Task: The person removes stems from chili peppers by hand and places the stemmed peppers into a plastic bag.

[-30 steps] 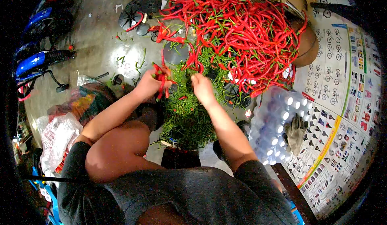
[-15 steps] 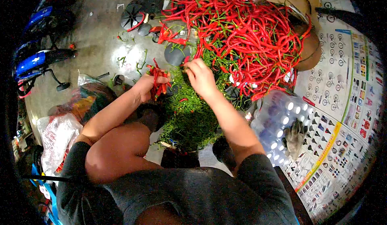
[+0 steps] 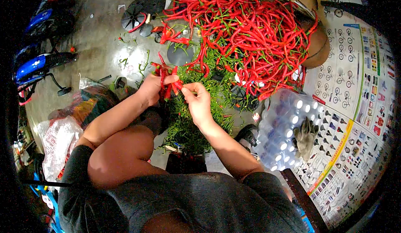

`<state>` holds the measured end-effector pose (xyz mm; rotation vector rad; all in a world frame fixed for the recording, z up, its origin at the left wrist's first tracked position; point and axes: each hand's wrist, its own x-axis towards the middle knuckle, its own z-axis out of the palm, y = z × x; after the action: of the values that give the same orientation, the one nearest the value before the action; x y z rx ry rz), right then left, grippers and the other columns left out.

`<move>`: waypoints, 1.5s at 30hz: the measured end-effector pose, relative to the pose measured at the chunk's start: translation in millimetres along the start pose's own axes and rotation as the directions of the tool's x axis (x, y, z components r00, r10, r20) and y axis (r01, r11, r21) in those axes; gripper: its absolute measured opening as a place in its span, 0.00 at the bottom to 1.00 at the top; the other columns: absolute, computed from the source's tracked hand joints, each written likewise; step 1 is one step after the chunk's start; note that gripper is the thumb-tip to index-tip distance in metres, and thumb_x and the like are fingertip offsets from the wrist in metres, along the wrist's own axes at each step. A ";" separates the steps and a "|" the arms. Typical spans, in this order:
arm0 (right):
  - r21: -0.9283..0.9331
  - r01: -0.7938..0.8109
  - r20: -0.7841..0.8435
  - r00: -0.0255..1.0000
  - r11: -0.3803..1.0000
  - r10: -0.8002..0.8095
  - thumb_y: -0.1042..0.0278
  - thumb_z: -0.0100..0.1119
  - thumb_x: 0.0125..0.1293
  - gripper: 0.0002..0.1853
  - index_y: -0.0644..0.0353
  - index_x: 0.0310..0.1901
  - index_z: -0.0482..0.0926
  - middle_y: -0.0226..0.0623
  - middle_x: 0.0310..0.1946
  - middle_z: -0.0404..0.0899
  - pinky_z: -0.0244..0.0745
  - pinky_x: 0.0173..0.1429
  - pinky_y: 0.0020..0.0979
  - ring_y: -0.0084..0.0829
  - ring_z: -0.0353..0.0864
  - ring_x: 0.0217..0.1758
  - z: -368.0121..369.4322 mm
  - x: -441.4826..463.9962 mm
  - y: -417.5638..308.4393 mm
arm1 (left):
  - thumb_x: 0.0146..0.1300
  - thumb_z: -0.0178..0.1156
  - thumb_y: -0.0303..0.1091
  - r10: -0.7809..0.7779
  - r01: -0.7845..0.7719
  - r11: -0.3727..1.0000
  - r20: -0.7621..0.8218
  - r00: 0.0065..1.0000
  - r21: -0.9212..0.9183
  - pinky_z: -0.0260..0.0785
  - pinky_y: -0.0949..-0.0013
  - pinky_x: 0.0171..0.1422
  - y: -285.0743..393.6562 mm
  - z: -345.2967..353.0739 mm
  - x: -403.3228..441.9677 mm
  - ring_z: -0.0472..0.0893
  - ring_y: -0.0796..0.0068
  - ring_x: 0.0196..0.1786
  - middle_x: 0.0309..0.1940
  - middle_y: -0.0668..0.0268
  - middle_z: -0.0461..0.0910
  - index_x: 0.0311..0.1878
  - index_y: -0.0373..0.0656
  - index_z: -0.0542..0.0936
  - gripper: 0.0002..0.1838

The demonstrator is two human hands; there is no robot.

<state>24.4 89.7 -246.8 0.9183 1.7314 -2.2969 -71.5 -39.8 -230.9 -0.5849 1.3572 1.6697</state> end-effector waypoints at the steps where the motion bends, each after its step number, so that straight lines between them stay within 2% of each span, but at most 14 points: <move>1: 0.136 -0.054 0.029 0.998 0.989 0.051 0.72 0.57 0.60 0.05 0.63 0.35 0.75 0.26 0.25 0.73 0.63 0.29 0.19 0.16 0.67 0.25 -1.1 0.5 3.5 | 0.46 0.69 0.33 0.004 -0.004 1.000 0.004 1.000 -0.020 0.69 0.69 0.36 -1.2 0.1 0.1 0.79 0.73 0.32 0.29 0.66 0.79 0.37 0.42 0.76 0.16; 8: 0.305 -0.410 0.208 0.910 0.860 0.360 0.71 0.55 0.61 0.04 0.62 0.35 0.75 0.25 0.25 0.72 0.63 0.29 0.20 0.17 0.66 0.24 -4.7 6.0 5.5 | 0.48 0.67 0.34 0.000 0.000 0.994 0.001 1.000 -0.106 0.70 0.69 0.37 -4.7 -9.8 3.5 0.78 0.73 0.31 0.30 0.66 0.79 0.38 0.43 0.76 0.14; 10: 0.361 -0.166 0.146 0.982 0.918 0.120 0.71 0.56 0.60 0.04 0.62 0.35 0.76 0.25 0.27 0.73 0.64 0.32 0.21 0.17 0.68 0.28 1.0 3.8 9.0 | 0.49 0.66 0.38 -0.159 0.173 0.973 0.101 0.982 -0.152 0.70 0.70 0.40 -4.2 -15.6 7.0 0.78 0.73 0.34 0.30 0.66 0.78 0.37 0.42 0.76 0.15; 14: 0.305 0.057 0.219 0.967 0.951 -0.129 0.71 0.55 0.61 0.05 0.61 0.37 0.76 0.24 0.31 0.73 0.65 0.35 0.21 0.17 0.70 0.32 0.0 5.4 9.2 | 0.49 0.67 0.38 -0.195 0.208 0.954 0.083 0.977 -0.218 0.70 0.71 0.36 -11.5 -17.7 9.5 0.78 0.73 0.30 0.30 0.66 0.79 0.35 0.42 0.77 0.13; 16: 0.077 -0.011 0.236 0.972 0.997 -0.007 0.67 0.52 0.63 0.09 0.61 0.41 0.76 0.25 0.33 0.74 0.64 0.35 0.20 0.17 0.71 0.33 -27.7 26.0 23.6 | 0.48 0.67 0.38 -0.184 0.202 0.952 0.100 0.978 -0.229 0.70 0.71 0.37 -11.3 -27.4 13.4 0.78 0.74 0.31 0.29 0.66 0.79 0.34 0.42 0.78 0.13; 18: -0.114 -0.342 -0.086 0.939 0.933 0.333 0.52 0.50 0.64 0.20 0.63 0.44 0.73 0.30 0.35 0.75 0.65 0.31 0.21 0.19 0.72 0.29 -43.0 42.0 26.2 | 0.48 0.67 0.38 -0.181 0.202 0.947 0.103 0.978 -0.251 0.70 0.71 0.37 -14.7 -30.2 18.4 0.78 0.73 0.31 0.29 0.65 0.80 0.35 0.41 0.78 0.14; 22: -0.419 -0.367 -0.163 0.930 0.830 0.329 0.57 0.57 0.60 0.16 0.65 0.32 0.75 0.32 0.22 0.75 0.61 0.19 0.22 0.21 0.68 0.16 -56.2 78.8 71.6 | 0.48 0.67 0.38 -0.186 0.209 0.960 0.135 0.973 -0.187 0.71 0.70 0.42 -9.7 -22.0 9.5 0.78 0.73 0.35 0.33 0.64 0.79 0.39 0.40 0.77 0.18; 24: -0.213 -0.454 -0.216 0.886 0.865 0.411 0.63 0.60 0.59 0.12 0.64 0.28 0.75 0.30 0.17 0.73 0.60 0.18 0.23 0.22 0.66 0.13 -50.0 82.0 67.0 | 0.48 0.67 0.38 -0.187 0.210 0.961 0.141 0.972 -0.178 0.71 0.70 0.46 -8.4 -20.3 9.4 0.78 0.73 0.38 0.36 0.64 0.79 0.42 0.39 0.76 0.20; 26: 0.060 -0.388 -0.218 0.894 0.920 0.392 0.66 0.59 0.59 0.10 0.64 0.28 0.75 0.30 0.18 0.73 0.62 0.20 0.24 0.22 0.68 0.16 -51.4 80.0 66.8 | 0.48 0.67 0.38 -0.180 0.206 0.961 0.149 0.972 -0.186 0.70 0.69 0.48 -9.6 -23.1 10.8 0.78 0.72 0.39 0.37 0.64 0.79 0.43 0.39 0.76 0.20; 28: 0.093 -0.235 -0.253 0.934 0.968 0.251 0.67 0.59 0.59 0.09 0.64 0.26 0.74 0.30 0.20 0.74 0.63 0.23 0.24 0.22 0.69 0.19 -50.4 68.8 67.2 | 0.48 0.67 0.38 -0.176 0.207 0.958 0.162 0.971 -0.199 0.70 0.69 0.49 -10.7 -23.9 12.0 0.78 0.72 0.40 0.38 0.63 0.79 0.44 0.39 0.75 0.21; 31: -0.569 0.176 -0.188 0.923 0.803 -0.335 0.69 0.60 0.56 0.08 0.63 0.28 0.74 0.35 0.21 0.74 0.65 0.27 0.27 0.25 0.70 0.21 -43.0 38.6 33.9 | 0.49 0.67 0.38 -0.175 0.217 0.958 0.215 0.961 -0.189 0.70 0.68 0.50 -8.9 -16.4 9.7 0.79 0.72 0.41 0.39 0.63 0.79 0.44 0.38 0.75 0.21; 35: -0.815 0.445 0.206 0.821 0.371 -0.532 0.66 0.59 0.52 0.07 0.59 0.25 0.73 0.38 0.23 0.76 0.70 0.32 0.39 0.41 0.75 0.28 -30.4 12.3 0.5 | 0.52 0.64 0.41 -0.101 0.146 0.980 0.293 0.951 -0.137 0.69 0.67 0.55 -4.6 -4.4 4.5 0.78 0.67 0.46 0.43 0.57 0.78 0.46 0.35 0.74 0.23; 38: -0.815 0.562 0.417 0.740 0.143 -0.528 0.66 0.59 0.51 0.07 0.58 0.25 0.72 0.35 0.22 0.74 0.69 0.35 0.38 0.38 0.74 0.31 -23.8 4.5 -5.5 | 0.52 0.65 0.35 -0.092 0.144 0.974 0.279 0.956 -0.173 0.71 0.66 0.52 -1.9 1.6 1.6 0.79 0.69 0.44 0.40 0.60 0.79 0.47 0.37 0.74 0.20; 45: -0.620 0.772 0.638 0.598 0.137 -0.485 0.72 0.58 0.47 0.07 0.56 0.30 0.74 0.32 0.25 0.71 0.66 0.38 0.36 0.34 0.71 0.33 -19.6 -4.1 -17.5 | 0.53 0.63 0.38 -0.133 0.179 0.969 0.248 0.960 -0.172 0.72 0.67 0.51 -5.8 0.2 0.8 0.80 0.69 0.39 0.37 0.60 0.79 0.42 0.38 0.75 0.18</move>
<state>27.6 112.4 -233.2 -0.5095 2.9863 -1.1140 -67.0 -39.2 -234.6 -0.5700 0.9619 1.6920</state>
